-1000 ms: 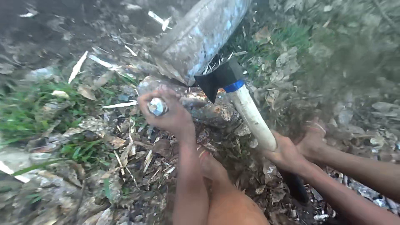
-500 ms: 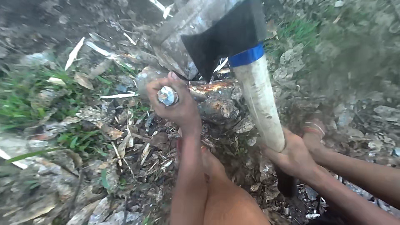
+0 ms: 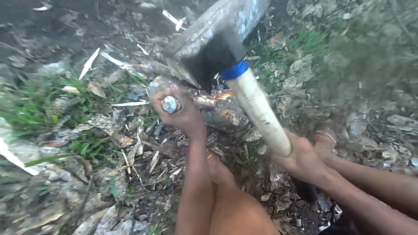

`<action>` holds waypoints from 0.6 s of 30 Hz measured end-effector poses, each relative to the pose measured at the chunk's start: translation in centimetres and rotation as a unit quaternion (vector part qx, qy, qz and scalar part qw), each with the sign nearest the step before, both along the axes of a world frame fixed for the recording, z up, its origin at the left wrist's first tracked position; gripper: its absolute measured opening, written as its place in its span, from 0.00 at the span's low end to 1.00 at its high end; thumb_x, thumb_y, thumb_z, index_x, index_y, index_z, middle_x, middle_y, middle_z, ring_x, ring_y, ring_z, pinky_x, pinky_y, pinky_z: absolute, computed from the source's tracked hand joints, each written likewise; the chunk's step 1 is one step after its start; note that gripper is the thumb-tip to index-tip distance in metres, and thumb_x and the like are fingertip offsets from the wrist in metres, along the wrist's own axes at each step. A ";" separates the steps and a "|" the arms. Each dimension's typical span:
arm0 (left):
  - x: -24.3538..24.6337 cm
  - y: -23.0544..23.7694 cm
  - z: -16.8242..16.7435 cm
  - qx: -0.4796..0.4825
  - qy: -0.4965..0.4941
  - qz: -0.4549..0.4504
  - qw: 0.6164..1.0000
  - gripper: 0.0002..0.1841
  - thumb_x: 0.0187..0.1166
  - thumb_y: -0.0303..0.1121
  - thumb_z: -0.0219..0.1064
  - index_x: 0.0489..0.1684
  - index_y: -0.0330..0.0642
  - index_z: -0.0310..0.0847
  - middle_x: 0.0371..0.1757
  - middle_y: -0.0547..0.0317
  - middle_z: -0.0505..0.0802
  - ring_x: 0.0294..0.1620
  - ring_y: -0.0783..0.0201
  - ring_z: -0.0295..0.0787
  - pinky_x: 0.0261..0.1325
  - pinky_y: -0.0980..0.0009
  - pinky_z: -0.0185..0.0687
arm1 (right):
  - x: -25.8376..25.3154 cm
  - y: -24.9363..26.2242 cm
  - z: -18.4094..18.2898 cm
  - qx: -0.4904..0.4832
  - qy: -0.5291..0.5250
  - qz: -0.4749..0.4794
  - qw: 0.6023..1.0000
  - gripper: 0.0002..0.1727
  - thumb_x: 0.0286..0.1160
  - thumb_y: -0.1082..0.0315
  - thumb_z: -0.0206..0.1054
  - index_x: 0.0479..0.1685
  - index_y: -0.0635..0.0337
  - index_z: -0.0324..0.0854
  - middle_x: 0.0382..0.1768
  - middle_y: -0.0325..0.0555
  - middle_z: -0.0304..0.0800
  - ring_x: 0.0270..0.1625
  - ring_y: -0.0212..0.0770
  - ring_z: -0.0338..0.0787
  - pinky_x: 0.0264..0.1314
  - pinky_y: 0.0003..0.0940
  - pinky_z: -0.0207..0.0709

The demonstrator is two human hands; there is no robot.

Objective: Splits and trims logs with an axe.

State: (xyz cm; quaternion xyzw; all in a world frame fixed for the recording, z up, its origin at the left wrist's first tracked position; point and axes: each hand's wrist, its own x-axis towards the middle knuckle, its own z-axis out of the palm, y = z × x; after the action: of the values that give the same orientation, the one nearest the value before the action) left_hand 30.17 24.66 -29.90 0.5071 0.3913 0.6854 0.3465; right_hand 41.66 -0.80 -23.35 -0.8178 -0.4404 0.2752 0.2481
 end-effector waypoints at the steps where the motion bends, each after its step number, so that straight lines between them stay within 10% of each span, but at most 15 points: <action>1: 0.0 -0.2 0.0 -0.002 -0.002 -0.002 1.000 0.03 0.83 0.23 0.62 0.41 0.38 0.71 0.27 0.65 0.81 0.24 0.71 0.82 0.30 0.69 0.88 | -0.2 0.1 0.7 0.020 -0.013 -0.002 1.000 0.23 0.65 0.52 0.69 0.53 0.59 0.83 0.27 0.34 0.88 0.29 0.18 0.85 0.33 0.18 0.79; 4: 0.3 -0.5 0.2 0.010 -0.006 -0.019 1.000 0.04 0.82 0.22 0.63 0.41 0.39 0.72 0.29 0.65 0.82 0.26 0.71 0.83 0.32 0.70 0.87 | -0.8 0.2 0.7 0.014 -0.019 -0.011 1.000 0.24 0.65 0.53 0.69 0.55 0.60 0.82 0.28 0.35 0.88 0.29 0.18 0.85 0.35 0.17 0.80; 8: 0.1 -0.7 -0.1 0.037 0.003 -0.014 0.999 0.02 0.83 0.23 0.62 0.41 0.36 0.74 0.27 0.63 0.84 0.25 0.69 0.85 0.32 0.68 0.88 | -0.2 0.1 -3.7 -0.142 0.080 -0.001 0.987 0.28 0.66 0.58 0.71 0.65 0.63 0.78 0.39 0.50 0.91 0.40 0.45 0.92 0.47 0.49 0.85; 15: -0.8 -0.6 0.0 0.001 -0.009 0.018 1.000 0.02 0.83 0.21 0.61 0.42 0.36 0.72 0.26 0.64 0.83 0.24 0.70 0.84 0.32 0.69 0.89 | 0.0 0.8 -1.4 -0.163 0.034 0.030 0.986 0.28 0.67 0.55 0.70 0.67 0.59 0.80 0.37 0.51 0.92 0.40 0.53 0.92 0.44 0.58 0.84; 18: -0.6 -0.8 -0.3 -0.006 -0.015 0.015 1.000 0.02 0.82 0.21 0.60 0.42 0.37 0.72 0.28 0.64 0.84 0.27 0.70 0.85 0.34 0.69 0.89 | 0.0 0.5 1.2 -0.052 -0.026 0.027 0.998 0.26 0.65 0.53 0.69 0.59 0.61 0.84 0.30 0.45 0.90 0.31 0.41 0.90 0.35 0.44 0.84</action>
State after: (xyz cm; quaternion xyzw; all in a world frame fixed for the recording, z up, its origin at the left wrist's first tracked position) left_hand 29.57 23.85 -30.17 0.4888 0.3982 0.6954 0.3449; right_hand 41.62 -0.29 -22.19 -0.8243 -0.4535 0.2833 0.1860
